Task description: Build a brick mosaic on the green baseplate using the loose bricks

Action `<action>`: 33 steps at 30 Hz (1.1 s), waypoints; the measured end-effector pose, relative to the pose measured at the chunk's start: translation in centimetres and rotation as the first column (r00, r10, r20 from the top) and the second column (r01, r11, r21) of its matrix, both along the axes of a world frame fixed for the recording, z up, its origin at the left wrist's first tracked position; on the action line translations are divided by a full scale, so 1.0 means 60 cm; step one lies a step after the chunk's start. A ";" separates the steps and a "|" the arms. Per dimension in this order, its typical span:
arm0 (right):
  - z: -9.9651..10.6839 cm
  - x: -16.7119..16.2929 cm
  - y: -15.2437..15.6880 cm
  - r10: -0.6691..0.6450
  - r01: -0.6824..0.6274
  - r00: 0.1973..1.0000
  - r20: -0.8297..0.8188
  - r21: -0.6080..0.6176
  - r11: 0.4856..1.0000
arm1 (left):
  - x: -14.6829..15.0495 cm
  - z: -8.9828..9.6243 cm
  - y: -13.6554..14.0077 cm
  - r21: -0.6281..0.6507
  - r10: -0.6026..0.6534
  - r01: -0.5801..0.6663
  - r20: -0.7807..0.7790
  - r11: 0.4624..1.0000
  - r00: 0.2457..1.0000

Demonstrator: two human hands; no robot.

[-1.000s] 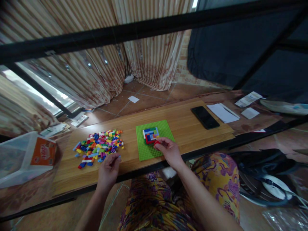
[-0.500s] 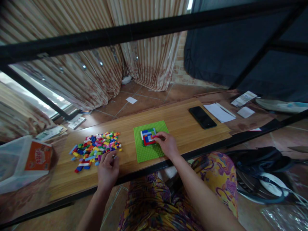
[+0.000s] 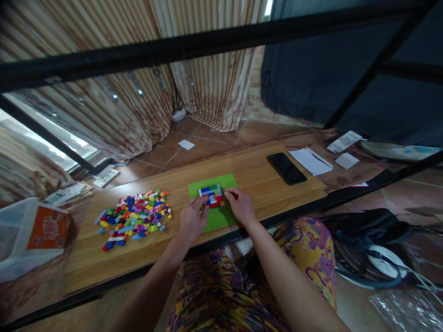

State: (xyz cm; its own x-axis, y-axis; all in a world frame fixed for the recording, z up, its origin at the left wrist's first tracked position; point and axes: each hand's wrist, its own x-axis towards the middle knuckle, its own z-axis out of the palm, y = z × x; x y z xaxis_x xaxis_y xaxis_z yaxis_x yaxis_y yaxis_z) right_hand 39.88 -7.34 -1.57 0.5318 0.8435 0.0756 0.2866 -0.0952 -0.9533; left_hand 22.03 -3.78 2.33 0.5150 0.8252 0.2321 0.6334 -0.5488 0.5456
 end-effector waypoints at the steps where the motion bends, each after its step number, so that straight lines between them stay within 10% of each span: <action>1: 0.000 0.002 0.000 -0.007 0.008 1.000 -0.016 0.005 1.000 | 0.005 0.000 0.003 -0.002 0.007 -0.007 -0.019 1.000 1.000; 33: 0.033 -0.011 0.015 0.124 -0.048 0.936 0.329 -0.229 0.972 | 0.060 0.005 0.040 -0.006 0.115 -0.118 -0.193 0.993 0.975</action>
State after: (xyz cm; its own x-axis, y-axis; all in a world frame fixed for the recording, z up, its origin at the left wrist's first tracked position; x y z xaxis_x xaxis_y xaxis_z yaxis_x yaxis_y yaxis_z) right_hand 39.23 -6.43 0.44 0.4307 0.9011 0.0510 0.6054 -0.2465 -0.7568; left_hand 25.62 -1.39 2.62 0.4488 0.8850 0.1239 0.7859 -0.4569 0.4166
